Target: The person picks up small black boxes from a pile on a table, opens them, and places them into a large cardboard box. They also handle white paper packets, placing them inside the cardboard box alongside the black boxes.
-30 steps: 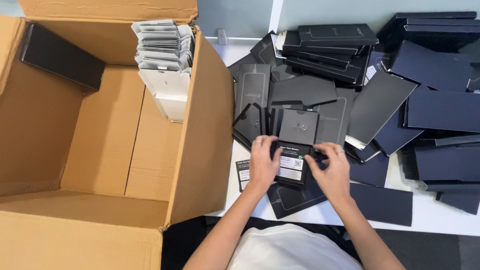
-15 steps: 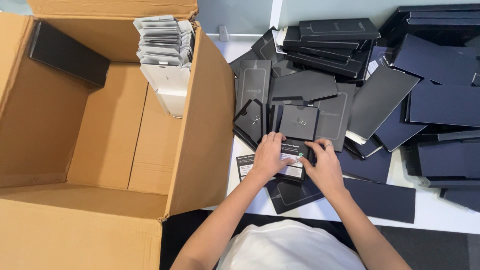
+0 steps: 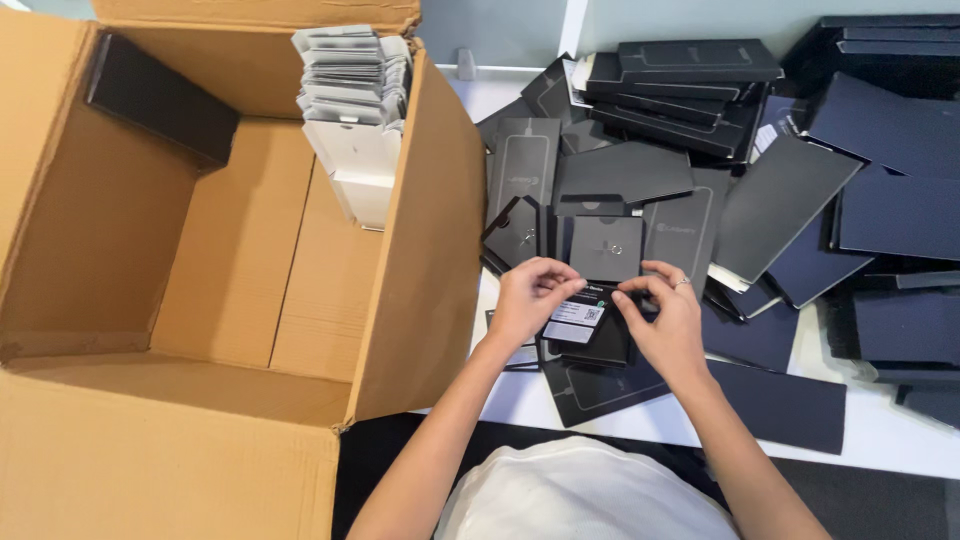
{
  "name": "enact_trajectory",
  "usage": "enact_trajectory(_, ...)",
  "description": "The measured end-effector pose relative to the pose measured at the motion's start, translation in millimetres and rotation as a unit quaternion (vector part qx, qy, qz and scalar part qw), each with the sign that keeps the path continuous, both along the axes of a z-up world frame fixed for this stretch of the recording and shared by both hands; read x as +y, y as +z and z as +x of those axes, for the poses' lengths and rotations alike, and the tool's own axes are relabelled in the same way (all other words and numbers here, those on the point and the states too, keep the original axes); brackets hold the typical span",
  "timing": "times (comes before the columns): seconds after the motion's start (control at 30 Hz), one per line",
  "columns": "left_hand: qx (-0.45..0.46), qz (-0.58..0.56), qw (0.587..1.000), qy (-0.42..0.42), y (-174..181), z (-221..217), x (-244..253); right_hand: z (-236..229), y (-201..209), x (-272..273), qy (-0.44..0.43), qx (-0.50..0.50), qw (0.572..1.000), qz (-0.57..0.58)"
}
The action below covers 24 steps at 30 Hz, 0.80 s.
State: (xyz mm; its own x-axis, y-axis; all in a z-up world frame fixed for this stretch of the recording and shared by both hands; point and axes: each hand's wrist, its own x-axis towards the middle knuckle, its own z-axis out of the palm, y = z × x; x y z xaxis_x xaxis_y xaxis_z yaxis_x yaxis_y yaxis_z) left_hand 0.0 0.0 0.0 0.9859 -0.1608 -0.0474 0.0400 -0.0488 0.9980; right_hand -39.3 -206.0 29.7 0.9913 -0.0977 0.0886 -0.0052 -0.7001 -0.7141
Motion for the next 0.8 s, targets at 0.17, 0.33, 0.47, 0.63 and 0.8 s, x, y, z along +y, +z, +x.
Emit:
enact_trajectory(0.17,0.052,-0.029,0.988,0.146,17.1,-15.1,33.1,6.4,6.8,29.3,0.056,0.077,0.979,0.181)
enact_trajectory(0.33,0.029,0.111,0.959,0.259,-8.1,-42.4,58.7,-0.1,-7.0,60.4,0.11,0.179,0.962,0.172)
enact_trajectory(0.47,0.034,0.159,0.951,0.264,-53.9,-57.9,57.1,-3.5,-20.6,62.5,0.134,0.193,0.962,0.14)
enact_trajectory(0.63,0.1,0.137,0.953,0.252,-100.1,-53.8,56.3,-4.0,-28.8,52.0,0.12,0.205,0.964,0.123)
enact_trajectory(0.8,-0.09,0.257,0.932,0.24,-79.0,-63.1,46.4,-3.5,-27.9,32.3,0.081,0.166,0.971,0.149)
